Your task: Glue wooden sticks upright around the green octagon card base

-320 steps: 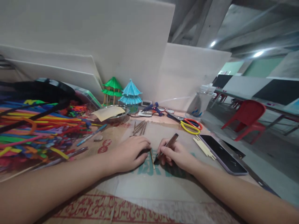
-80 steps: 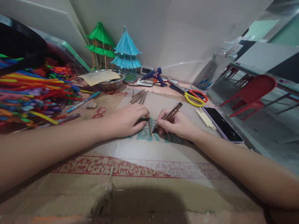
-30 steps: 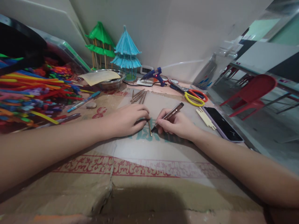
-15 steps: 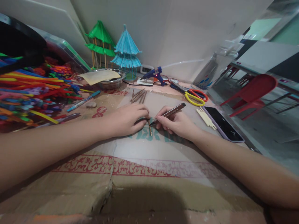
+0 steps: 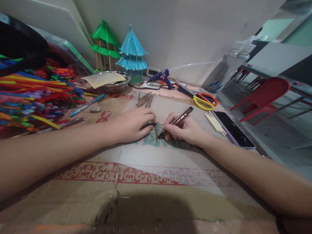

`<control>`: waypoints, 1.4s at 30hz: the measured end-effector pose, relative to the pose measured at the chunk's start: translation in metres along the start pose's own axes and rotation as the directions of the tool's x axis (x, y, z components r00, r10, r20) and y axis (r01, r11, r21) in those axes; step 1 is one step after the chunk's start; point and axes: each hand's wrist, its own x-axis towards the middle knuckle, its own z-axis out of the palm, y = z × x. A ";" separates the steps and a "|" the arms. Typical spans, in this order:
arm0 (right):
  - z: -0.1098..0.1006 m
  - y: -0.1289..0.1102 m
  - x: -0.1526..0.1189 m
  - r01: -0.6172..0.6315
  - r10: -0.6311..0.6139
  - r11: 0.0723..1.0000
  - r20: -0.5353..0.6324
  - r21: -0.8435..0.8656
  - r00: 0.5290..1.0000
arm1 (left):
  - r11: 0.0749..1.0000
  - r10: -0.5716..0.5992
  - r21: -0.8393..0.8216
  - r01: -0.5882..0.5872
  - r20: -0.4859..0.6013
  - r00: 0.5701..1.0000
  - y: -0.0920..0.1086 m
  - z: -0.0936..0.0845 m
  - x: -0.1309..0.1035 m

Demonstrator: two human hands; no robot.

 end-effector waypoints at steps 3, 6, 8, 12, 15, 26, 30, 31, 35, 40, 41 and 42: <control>0.000 0.000 0.000 0.003 -0.003 1.000 0.020 0.004 1.000 | 1.000 0.002 0.004 -0.002 -0.002 1.000 0.000 0.000 -0.001; 0.000 -0.001 -0.001 0.004 -0.005 1.000 0.053 0.014 0.999 | 1.000 0.005 -0.004 -0.005 -0.008 1.000 0.000 0.000 -0.001; -0.001 -0.001 -0.001 0.005 -0.006 1.000 0.055 0.021 0.998 | 1.000 0.000 -0.007 0.000 -0.002 1.000 0.000 0.000 -0.001; -0.001 -0.001 -0.002 0.011 -0.013 1.000 0.064 0.021 0.998 | 1.000 -0.011 -0.007 0.011 0.006 1.000 0.001 0.000 0.000; -0.001 -0.001 -0.002 0.007 -0.007 1.000 0.062 0.012 0.998 | 1.000 -0.008 -0.009 0.008 0.003 1.000 0.000 0.000 -0.001; 0.001 0.001 0.000 0.012 -0.012 1.000 0.003 0.016 1.000 | 1.000 -0.011 0.005 0.011 0.004 1.000 -0.001 0.000 0.000; 0.000 0.001 -0.001 0.025 -0.027 0.999 0.068 0.031 0.997 | 1.000 -0.015 0.005 0.015 0.006 1.000 -0.001 0.000 0.000; 0.000 0.001 -0.001 0.025 -0.028 0.999 0.071 0.036 0.997 | 1.000 -0.015 0.005 0.015 0.004 1.000 -0.001 0.000 0.000; 0.001 0.002 -0.001 0.023 -0.024 0.999 0.011 0.049 1.000 | 1.000 -0.002 0.010 0.002 -0.003 1.000 -0.002 0.001 0.000; 0.001 0.002 -0.001 0.015 -0.018 0.999 0.072 0.041 0.997 | 1.000 -0.014 0.010 0.014 0.003 1.000 0.000 0.000 0.000; 0.000 0.002 -0.001 0.016 -0.019 0.999 0.083 0.039 0.996 | 1.000 -0.015 0.008 0.015 0.004 1.000 0.000 0.000 0.000; 0.000 0.002 -0.001 0.017 -0.020 0.999 0.082 0.037 0.996 | 1.000 -0.015 0.009 0.015 0.004 1.000 0.001 0.000 0.000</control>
